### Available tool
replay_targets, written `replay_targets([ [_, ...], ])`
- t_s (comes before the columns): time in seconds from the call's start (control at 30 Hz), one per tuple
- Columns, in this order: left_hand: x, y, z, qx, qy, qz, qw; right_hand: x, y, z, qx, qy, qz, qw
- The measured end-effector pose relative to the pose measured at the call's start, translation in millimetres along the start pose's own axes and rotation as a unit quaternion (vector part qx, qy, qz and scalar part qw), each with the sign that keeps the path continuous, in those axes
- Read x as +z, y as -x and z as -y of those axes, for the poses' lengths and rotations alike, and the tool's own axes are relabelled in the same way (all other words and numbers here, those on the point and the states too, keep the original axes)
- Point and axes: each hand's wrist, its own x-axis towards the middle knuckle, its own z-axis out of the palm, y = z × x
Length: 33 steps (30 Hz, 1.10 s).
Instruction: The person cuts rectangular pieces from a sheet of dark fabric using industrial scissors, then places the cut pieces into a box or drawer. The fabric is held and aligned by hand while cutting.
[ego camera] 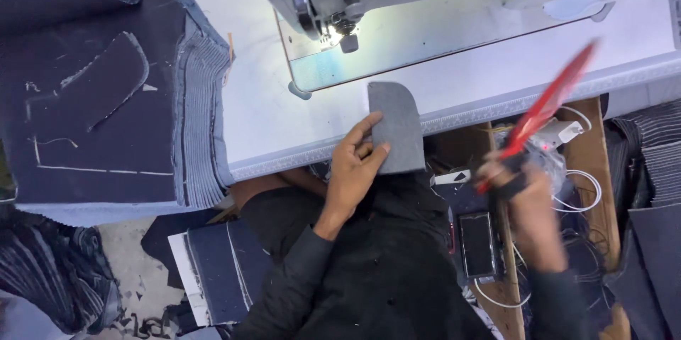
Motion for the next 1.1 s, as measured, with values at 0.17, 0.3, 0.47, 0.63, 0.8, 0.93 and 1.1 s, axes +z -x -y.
replay_targets([
  [0.17, -3.3, -19.7, 13.6, 0.014, -0.047, 0.007, 0.999, -6.7, 35.4, -104.8, 0.061, -0.011, 0.07, 0.996],
  [0.3, 7.6, -29.3, -1.7, -0.003, -0.058, -0.03, 0.998, 4.8, 61.3, -73.7, 0.094, 0.01, 0.22, 0.971],
  [0.47, 16.7, -31.1, 6.4, 0.033, -0.047, -0.022, 0.998, 8.6, 67.2, -64.5, 0.08, 0.156, 0.275, 0.945],
  [0.63, 21.1, -19.6, 12.2, 0.046, -0.082, 0.008, 0.996, 32.3, 63.4, -46.6, 0.073, 0.219, 0.264, 0.937],
  [0.8, 21.1, -17.6, 22.1, 0.031, -0.02, 0.014, 0.999, 42.7, 59.2, -47.4, 0.078, 0.205, 0.244, 0.945],
  [0.93, 19.0, -16.1, 25.9, 0.007, -0.034, 0.011, 0.999, 44.1, 58.8, -51.4, 0.021, 0.2, 0.246, 0.948],
  [1.1, 20.1, -20.3, 18.3, 0.009, -0.026, 0.007, 1.0, 43.6, 51.1, -93.3, 0.063, 0.117, 0.197, 0.971],
])
